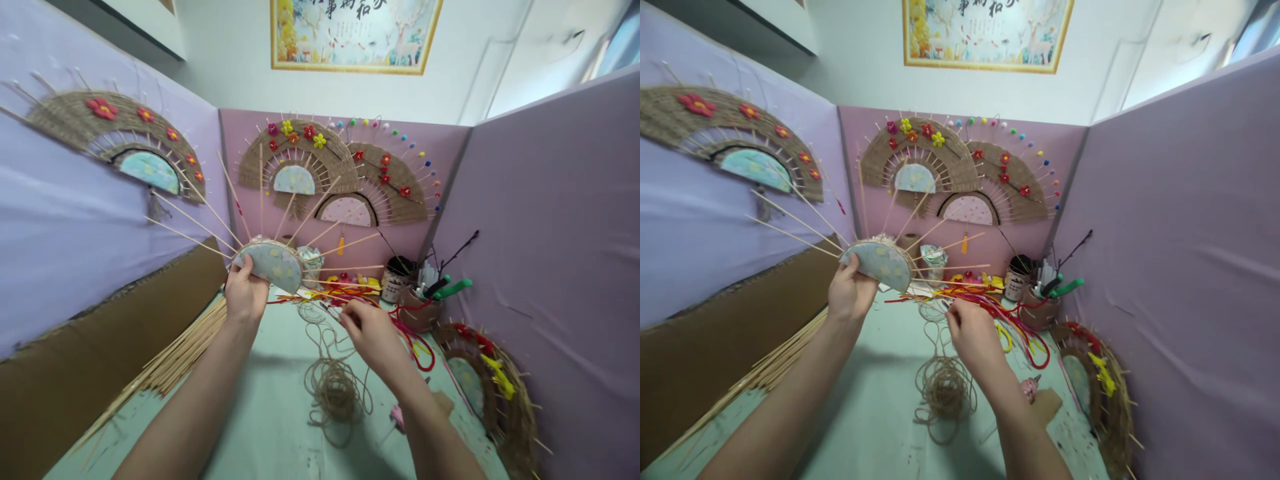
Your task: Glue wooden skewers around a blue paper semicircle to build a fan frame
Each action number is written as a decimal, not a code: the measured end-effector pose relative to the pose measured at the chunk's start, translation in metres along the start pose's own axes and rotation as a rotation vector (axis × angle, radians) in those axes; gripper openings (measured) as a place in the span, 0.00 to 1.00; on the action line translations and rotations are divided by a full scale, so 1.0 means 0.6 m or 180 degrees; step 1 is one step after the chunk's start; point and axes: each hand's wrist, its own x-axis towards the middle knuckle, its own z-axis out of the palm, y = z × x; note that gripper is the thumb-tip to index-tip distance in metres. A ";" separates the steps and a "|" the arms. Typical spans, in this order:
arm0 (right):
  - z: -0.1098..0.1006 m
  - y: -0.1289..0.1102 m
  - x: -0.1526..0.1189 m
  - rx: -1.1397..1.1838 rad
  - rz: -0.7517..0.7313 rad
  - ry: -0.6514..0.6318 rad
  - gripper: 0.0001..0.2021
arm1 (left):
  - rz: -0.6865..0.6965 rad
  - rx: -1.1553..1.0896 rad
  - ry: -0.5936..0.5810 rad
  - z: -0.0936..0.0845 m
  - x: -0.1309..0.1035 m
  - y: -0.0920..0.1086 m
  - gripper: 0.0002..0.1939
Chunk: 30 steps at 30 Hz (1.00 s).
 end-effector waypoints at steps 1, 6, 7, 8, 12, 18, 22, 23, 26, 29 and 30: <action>0.014 0.000 0.001 -0.0120 -0.0007 -0.0189 0.09 | -0.0037 -0.0047 0.0108 0.003 -0.002 0.001 0.05; 0.047 0.001 0.004 -0.0429 0.0081 -0.0539 0.09 | -0.0340 -0.0174 0.0378 0.012 -0.008 0.003 0.09; 0.045 0.001 0.002 -0.0471 0.0078 -0.0589 0.08 | -0.0369 -0.0184 0.0359 0.013 -0.009 0.002 0.10; 0.040 0.001 0.000 -0.0516 0.0063 -0.0625 0.07 | -0.0382 -0.0195 0.0338 0.014 -0.010 0.001 0.10; 0.017 -0.008 -0.012 -0.0677 -0.0011 -0.0401 0.08 | -0.0383 -0.0238 0.0240 0.016 -0.014 -0.003 0.09; 0.021 -0.033 -0.019 -0.0065 -0.0574 0.0492 0.10 | -0.0487 -0.0205 0.0091 0.019 -0.028 -0.017 0.06; 0.045 -0.044 -0.025 0.0498 -0.0656 0.0760 0.22 | -0.0564 -0.0137 -0.0082 0.022 -0.047 -0.034 0.03; 0.049 -0.046 -0.026 0.0609 -0.0587 0.0745 0.23 | -0.0581 -0.0125 -0.0140 0.023 -0.052 -0.038 0.02; 0.054 -0.049 -0.029 0.0754 -0.0365 0.0696 0.27 | -0.0706 -0.0077 -0.0316 0.026 -0.065 -0.048 0.05; 0.048 -0.049 -0.028 0.0833 -0.0122 0.0744 0.28 | -0.0772 -0.0043 -0.0389 0.026 -0.071 -0.052 0.07; 0.046 -0.049 -0.027 0.0852 -0.0037 0.0744 0.28 | -0.0775 -0.0048 -0.0378 0.025 -0.071 -0.053 0.07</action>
